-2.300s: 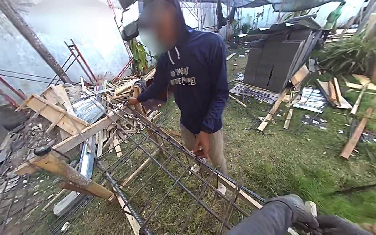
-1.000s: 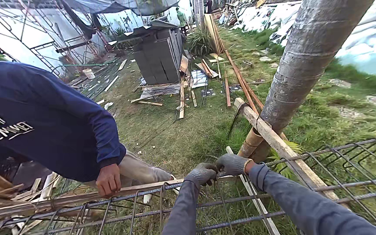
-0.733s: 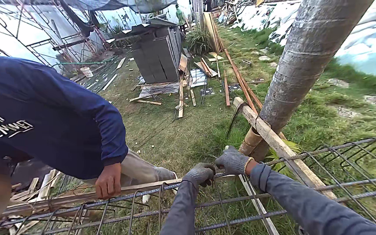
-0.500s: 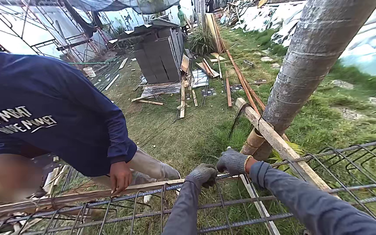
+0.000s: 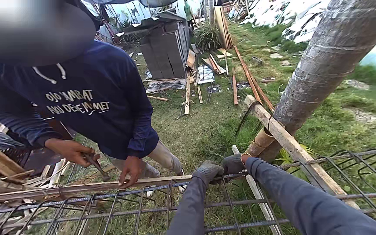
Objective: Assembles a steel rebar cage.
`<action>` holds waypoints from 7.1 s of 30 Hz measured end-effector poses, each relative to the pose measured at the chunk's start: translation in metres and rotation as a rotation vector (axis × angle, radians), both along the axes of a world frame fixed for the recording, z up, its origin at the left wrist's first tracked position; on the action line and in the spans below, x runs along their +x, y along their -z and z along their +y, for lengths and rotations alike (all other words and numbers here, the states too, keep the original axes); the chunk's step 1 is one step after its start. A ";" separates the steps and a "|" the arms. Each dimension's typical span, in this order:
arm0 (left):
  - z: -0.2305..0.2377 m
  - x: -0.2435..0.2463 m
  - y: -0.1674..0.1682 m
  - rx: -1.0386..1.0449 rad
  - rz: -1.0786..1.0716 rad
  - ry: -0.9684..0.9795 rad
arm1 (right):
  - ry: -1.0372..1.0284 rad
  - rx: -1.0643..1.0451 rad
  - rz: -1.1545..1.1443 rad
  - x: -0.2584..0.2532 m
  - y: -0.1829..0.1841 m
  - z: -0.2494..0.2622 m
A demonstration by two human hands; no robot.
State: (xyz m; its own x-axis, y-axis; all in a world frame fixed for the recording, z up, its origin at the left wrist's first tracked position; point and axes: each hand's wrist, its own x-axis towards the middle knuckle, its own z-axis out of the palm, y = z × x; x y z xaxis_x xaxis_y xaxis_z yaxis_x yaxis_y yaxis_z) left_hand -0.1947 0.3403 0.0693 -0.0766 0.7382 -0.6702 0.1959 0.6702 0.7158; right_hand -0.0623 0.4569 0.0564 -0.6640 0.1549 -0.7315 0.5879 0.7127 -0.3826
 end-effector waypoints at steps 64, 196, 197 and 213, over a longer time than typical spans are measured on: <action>-0.078 0.032 0.006 0.158 0.249 -0.121 | 0.767 0.051 0.506 0.049 0.015 -0.113; -0.057 0.040 -0.008 0.477 0.623 0.215 | 0.523 0.452 0.283 0.039 -0.067 -0.120; -0.055 0.038 -0.007 0.481 0.611 0.218 | 0.499 0.443 0.273 0.036 -0.071 -0.116; -0.047 0.045 0.008 0.426 0.720 0.268 | 0.848 0.171 0.331 0.032 -0.052 -0.050</action>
